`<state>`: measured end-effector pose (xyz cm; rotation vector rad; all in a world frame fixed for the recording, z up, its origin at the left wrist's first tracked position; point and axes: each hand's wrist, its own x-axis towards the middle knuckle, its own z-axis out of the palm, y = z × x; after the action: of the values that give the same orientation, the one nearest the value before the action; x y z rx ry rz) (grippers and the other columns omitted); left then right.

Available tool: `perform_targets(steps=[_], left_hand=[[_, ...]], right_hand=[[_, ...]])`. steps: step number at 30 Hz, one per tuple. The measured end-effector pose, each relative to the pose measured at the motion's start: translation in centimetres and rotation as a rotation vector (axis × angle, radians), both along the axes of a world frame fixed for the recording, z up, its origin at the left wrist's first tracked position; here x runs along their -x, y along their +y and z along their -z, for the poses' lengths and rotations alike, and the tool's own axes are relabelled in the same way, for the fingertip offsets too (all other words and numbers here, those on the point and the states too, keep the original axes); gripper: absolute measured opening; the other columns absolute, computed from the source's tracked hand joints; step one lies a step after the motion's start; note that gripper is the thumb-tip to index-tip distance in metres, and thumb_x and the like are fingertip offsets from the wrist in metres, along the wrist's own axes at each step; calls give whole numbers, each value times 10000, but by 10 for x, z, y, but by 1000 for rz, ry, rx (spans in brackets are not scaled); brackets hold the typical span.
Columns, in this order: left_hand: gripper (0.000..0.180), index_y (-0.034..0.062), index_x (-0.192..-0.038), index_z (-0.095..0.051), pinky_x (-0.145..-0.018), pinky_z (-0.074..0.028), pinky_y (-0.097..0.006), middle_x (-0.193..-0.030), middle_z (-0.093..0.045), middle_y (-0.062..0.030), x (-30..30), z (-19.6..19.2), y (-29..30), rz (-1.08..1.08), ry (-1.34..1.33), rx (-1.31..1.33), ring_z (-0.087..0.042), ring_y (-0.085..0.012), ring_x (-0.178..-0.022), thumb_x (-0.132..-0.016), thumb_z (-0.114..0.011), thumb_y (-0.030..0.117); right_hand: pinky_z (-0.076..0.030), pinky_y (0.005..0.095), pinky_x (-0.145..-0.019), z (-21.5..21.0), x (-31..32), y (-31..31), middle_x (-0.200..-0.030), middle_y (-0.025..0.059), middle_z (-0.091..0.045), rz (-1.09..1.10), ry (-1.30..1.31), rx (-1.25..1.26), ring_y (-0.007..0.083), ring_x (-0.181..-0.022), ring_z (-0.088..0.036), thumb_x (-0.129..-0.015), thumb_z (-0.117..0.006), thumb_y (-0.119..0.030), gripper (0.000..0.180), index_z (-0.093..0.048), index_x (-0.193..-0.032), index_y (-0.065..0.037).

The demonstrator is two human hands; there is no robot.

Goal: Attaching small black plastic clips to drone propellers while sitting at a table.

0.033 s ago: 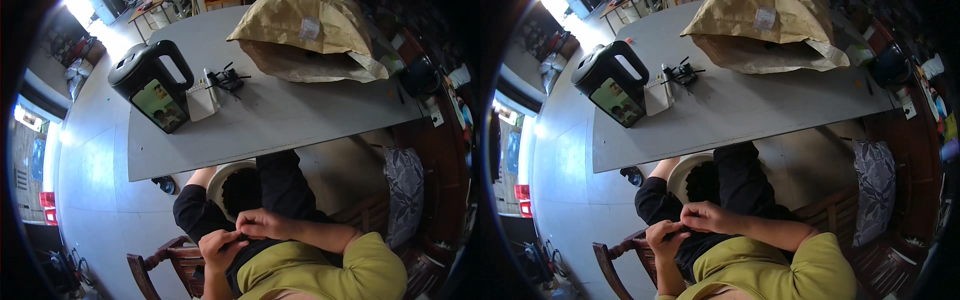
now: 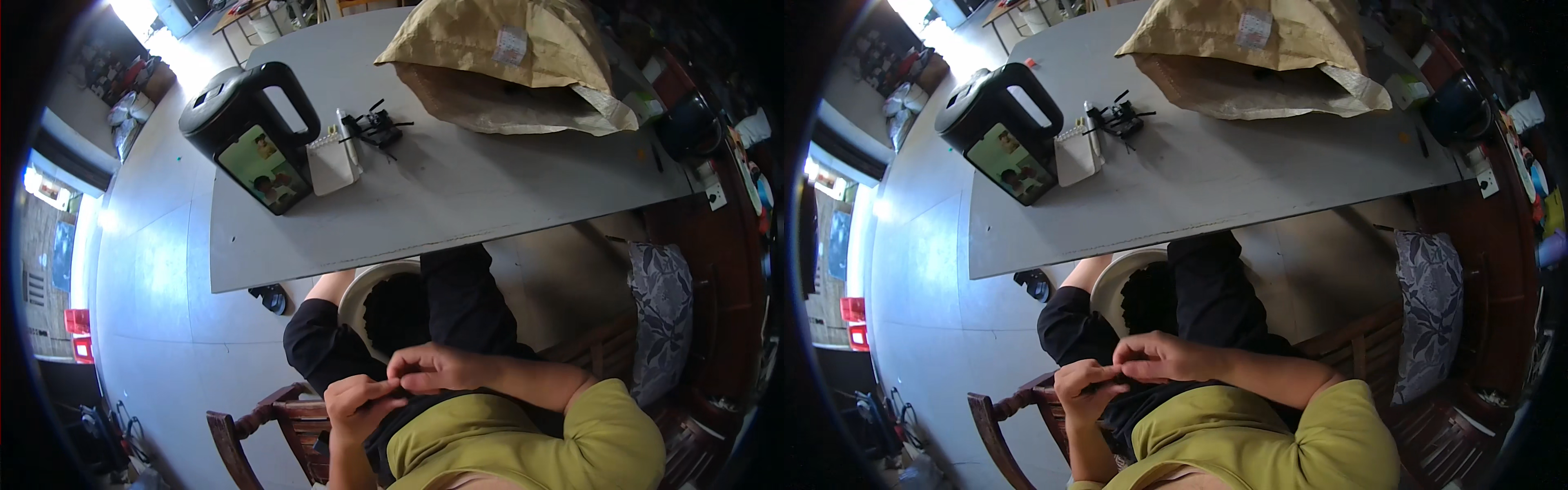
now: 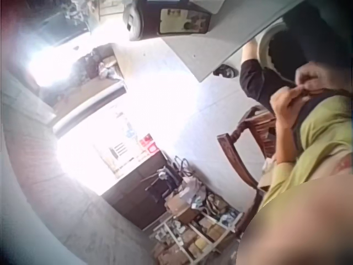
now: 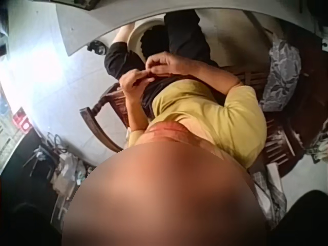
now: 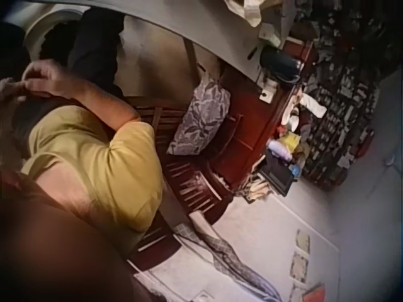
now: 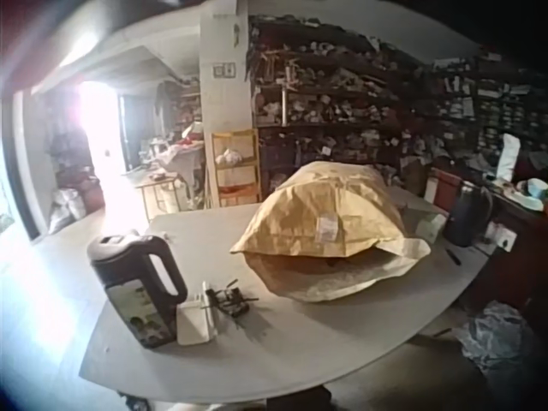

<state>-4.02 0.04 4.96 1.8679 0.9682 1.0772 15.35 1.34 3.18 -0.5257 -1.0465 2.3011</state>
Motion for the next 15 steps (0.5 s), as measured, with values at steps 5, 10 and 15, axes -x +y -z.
perform_targets(steps=[5,10,15], left_hand=[[277,43,-790,-672,-406,-367,-270,-535,-499,-38,3,-3,5,430,-32,19,-511,-186,-455,-577,-793,172],[278,43,-803,-677,-407,-368,-272,-548,-494,-36,9,5,3,416,-53,-45,-513,-176,-461,-588,-789,178],[296,24,-829,-670,-434,-389,-257,-596,-558,-58,13,10,8,130,0,-62,-518,-176,-479,-599,-790,166]], right_hand=[[-392,245,-611,8,-11,-2,-772,11,-498,-547,-27,-230,89,-677,-459,-941,-478,-272,295,-506,-1056,-2],[-426,360,-696,-6,-5,-6,-853,176,-534,-390,-180,-619,316,-770,-529,-940,-449,-299,310,-480,-977,7],[-441,382,-650,-16,-2,35,-783,178,-568,-346,-342,-811,316,-755,-580,-926,-461,-303,288,-486,-876,-21]])
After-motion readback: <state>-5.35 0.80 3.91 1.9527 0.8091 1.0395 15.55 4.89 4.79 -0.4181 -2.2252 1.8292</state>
